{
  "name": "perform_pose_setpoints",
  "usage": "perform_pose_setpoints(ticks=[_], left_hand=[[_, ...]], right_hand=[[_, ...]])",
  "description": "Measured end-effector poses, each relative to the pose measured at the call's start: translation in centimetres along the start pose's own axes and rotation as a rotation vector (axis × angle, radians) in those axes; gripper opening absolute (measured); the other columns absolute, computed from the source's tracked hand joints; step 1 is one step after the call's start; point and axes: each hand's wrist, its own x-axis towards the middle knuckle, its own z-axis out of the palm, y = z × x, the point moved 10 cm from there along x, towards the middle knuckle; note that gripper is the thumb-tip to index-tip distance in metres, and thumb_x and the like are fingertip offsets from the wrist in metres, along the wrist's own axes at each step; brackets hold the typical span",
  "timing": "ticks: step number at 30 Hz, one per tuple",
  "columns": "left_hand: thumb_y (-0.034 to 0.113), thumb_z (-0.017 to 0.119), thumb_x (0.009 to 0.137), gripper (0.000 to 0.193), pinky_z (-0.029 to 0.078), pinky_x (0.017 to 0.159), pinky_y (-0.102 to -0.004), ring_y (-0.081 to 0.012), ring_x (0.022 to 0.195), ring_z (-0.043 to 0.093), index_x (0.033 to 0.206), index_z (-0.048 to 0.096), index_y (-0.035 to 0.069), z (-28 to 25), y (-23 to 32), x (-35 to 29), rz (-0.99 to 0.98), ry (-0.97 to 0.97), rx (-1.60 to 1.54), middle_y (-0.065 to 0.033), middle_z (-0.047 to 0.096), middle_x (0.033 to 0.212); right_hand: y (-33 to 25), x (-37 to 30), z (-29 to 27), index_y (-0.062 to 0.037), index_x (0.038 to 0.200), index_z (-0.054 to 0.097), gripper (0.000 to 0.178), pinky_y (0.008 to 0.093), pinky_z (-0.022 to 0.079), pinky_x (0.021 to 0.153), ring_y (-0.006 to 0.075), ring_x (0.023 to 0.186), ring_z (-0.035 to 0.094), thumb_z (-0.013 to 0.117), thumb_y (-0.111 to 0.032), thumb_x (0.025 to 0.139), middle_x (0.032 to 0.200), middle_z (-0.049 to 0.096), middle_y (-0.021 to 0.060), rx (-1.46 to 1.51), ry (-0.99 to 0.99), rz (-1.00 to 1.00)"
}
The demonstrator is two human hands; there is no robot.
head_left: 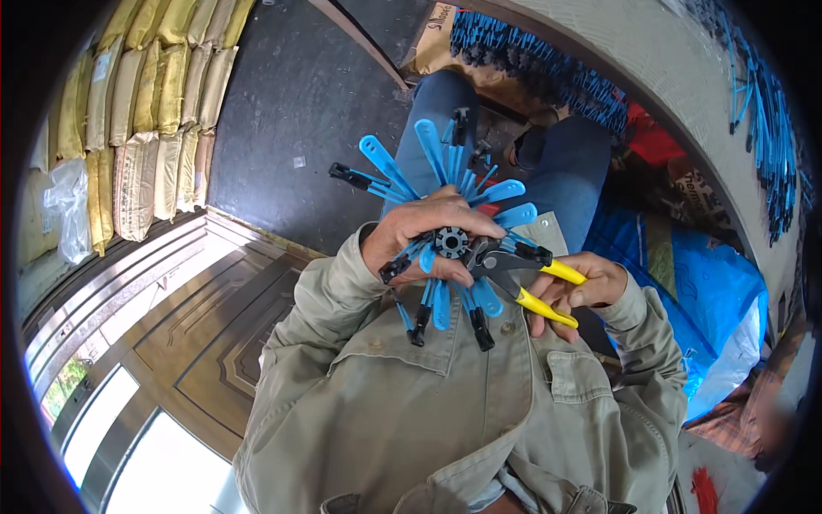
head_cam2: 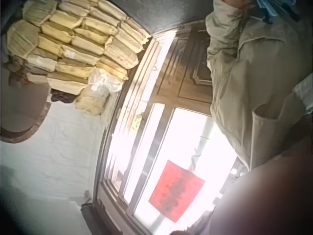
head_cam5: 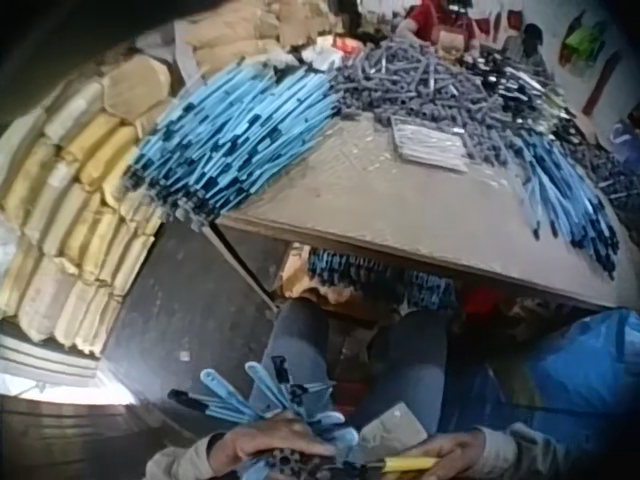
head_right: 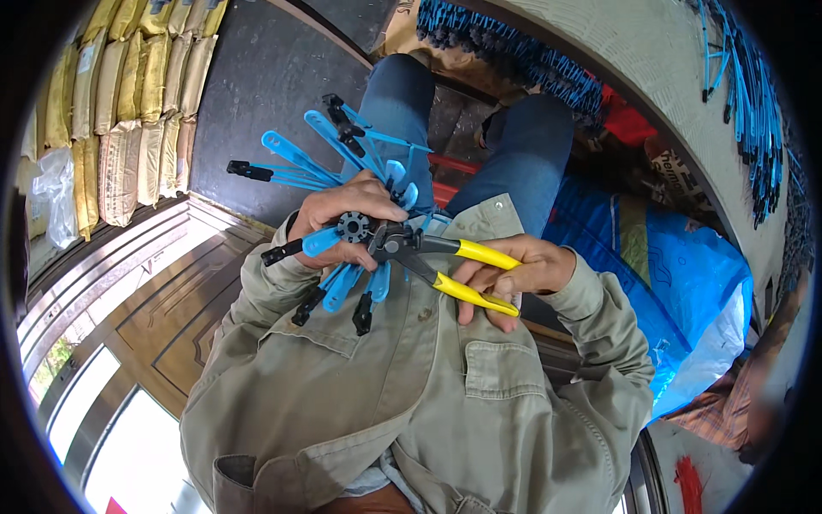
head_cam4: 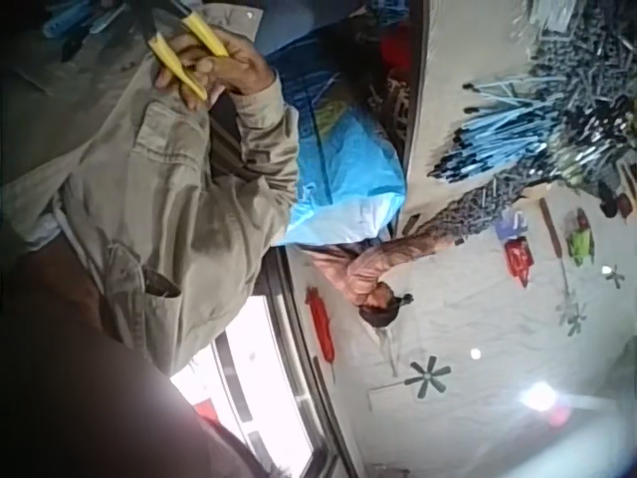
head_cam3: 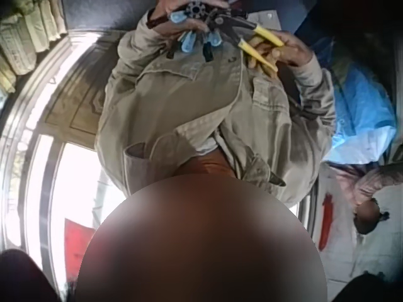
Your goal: The person assembles plastic components by inserting blue tubes into central hubs, then bundles the finished units with rubber bands.
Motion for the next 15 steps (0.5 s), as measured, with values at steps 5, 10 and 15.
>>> perform_pose_setpoints(ticks=[5,10,15], left_hand=[[0.025,0.077,0.065,0.051,0.039,0.077,-0.0329,-0.0218,0.081,0.051,0.107,0.058,0.005,0.1,0.6,-0.3,0.104,0.056,0.029,-0.0076,0.06,0.093],[0.029,0.073,0.07,0.048,0.038,0.078,-0.0345,-0.0226,0.082,0.051,0.106,0.054,0.003,-0.5,0.5,-0.2,0.048,0.17,0.061,-0.0079,0.059,0.095],[0.03,0.069,0.075,0.046,0.038,0.078,-0.0352,-0.0231,0.081,0.05,0.107,0.051,0.003,-0.1,0.9,-0.5,0.081,0.231,0.123,-0.0085,0.057,0.095]], right_hand=[[-3.4,-0.8,1.5,0.0016,0.12,0.045,0.054,0.0326,0.05,0.061,0.0212,0.067,0.06,0.07,-0.012,0.074,0.089,0.06,0.0244,-0.129,0.063,-0.194],[-7.2,-2.8,6.0,-0.0023,0.113,0.053,0.049,0.0331,0.047,0.059,0.0213,0.068,0.057,0.074,-0.015,0.07,0.086,0.059,0.0188,-1.379,0.258,-0.438],[-7.4,-2.5,5.4,-0.0026,0.099,0.058,0.038,0.0337,0.045,0.059,0.0258,0.07,0.055,0.072,-0.013,0.064,0.084,0.055,0.0131,-1.95,0.817,-0.483]])
